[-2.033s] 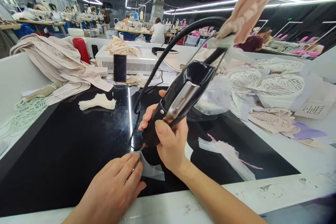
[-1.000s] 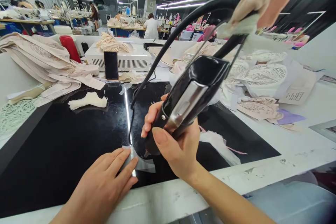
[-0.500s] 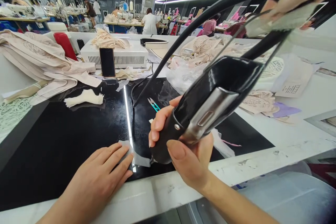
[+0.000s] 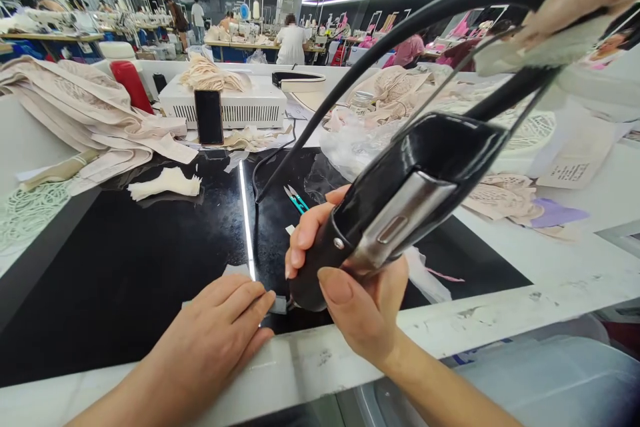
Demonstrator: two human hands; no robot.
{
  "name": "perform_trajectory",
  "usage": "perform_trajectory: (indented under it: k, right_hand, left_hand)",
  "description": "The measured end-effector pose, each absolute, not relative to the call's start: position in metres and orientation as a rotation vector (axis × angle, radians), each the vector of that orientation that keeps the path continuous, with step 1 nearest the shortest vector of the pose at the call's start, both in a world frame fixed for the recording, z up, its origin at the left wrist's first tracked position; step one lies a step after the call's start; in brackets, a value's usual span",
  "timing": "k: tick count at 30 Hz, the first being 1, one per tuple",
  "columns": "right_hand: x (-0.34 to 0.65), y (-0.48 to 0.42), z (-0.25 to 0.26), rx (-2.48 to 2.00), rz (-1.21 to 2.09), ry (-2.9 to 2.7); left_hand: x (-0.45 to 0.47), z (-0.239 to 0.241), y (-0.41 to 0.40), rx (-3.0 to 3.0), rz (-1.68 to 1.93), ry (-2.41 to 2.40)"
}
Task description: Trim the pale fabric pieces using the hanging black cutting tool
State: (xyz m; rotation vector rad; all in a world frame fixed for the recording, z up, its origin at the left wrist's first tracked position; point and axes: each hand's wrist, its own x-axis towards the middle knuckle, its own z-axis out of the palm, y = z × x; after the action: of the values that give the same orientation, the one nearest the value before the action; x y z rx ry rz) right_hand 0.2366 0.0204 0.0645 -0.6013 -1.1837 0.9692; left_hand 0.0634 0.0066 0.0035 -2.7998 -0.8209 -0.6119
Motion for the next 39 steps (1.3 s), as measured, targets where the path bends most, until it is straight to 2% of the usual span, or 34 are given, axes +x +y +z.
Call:
perform_trajectory:
  k: [17,28,35,39]
  right_hand:
    - [0.238,0.025,0.062,-0.578,0.878,-1.176]
    - [0.235,0.023,0.061,-0.552,0.931,-1.205]
    - [0.238,0.027,0.06,-0.559,0.924,-1.162]
    - [0.238,0.028,0.06,-0.561,0.897,-1.158]
  left_hand:
    - [0.059,0.002,0.005,-2.902,-0.661,-0.848]
    - [0.064,0.002,0.004,-2.868,-0.691,-0.818]
    - [0.069,-0.007,0.013,-2.984,-0.605,-1.034]
    - [0.071,-0.008,0.016,-3.088,-0.692,-1.124]
